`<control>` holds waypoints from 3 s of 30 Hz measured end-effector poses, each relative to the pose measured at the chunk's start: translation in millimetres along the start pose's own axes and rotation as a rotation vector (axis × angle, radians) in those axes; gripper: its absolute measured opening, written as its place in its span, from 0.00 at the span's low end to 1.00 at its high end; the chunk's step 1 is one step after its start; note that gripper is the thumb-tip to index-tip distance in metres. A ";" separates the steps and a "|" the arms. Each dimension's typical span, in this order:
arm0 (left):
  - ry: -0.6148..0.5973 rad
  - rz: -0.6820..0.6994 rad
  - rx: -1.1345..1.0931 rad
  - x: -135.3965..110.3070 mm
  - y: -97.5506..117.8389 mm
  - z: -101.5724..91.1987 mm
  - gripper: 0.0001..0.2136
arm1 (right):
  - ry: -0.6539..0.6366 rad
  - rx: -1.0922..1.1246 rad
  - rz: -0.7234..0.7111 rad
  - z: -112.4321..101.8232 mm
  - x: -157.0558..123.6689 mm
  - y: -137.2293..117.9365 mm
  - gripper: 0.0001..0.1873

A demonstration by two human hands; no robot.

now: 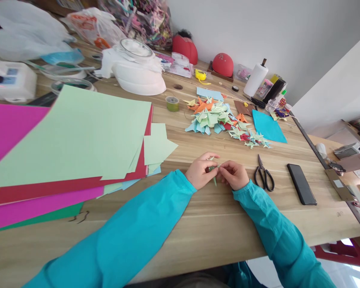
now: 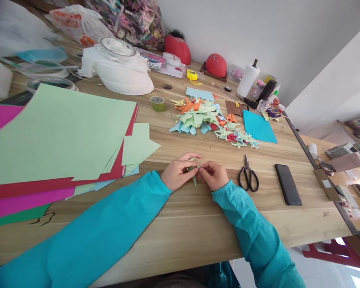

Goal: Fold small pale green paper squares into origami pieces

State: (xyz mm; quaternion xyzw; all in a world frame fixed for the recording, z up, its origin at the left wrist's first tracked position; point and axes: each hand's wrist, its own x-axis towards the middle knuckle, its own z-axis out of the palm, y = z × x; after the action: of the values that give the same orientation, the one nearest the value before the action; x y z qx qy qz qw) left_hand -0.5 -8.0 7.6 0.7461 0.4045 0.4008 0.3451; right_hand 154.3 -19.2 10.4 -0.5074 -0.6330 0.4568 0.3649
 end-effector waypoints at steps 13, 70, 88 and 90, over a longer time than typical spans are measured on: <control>-0.016 0.012 -0.014 -1.4 1.9 -3.0 0.05 | 0.077 -0.323 -0.219 0.8 -6.1 -4.4 0.07; -0.023 0.053 -0.112 -1.4 3.0 -3.1 0.05 | 0.019 -0.073 -0.053 1.1 -3.5 -3.4 0.09; -0.005 0.051 -0.095 -1.2 2.7 -2.3 0.06 | -0.016 0.127 0.077 0.1 -1.4 -2.9 0.13; -0.005 0.045 -0.093 -1.0 2.9 -2.4 0.06 | -0.010 0.149 0.084 -0.4 -0.8 -2.4 0.14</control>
State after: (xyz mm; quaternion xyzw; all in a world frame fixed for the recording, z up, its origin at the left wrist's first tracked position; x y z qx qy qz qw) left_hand -2.0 -9.6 10.8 0.7392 0.3677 0.4248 0.3714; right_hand 154.1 -20.1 12.8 -0.5027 -0.5771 0.5200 0.3792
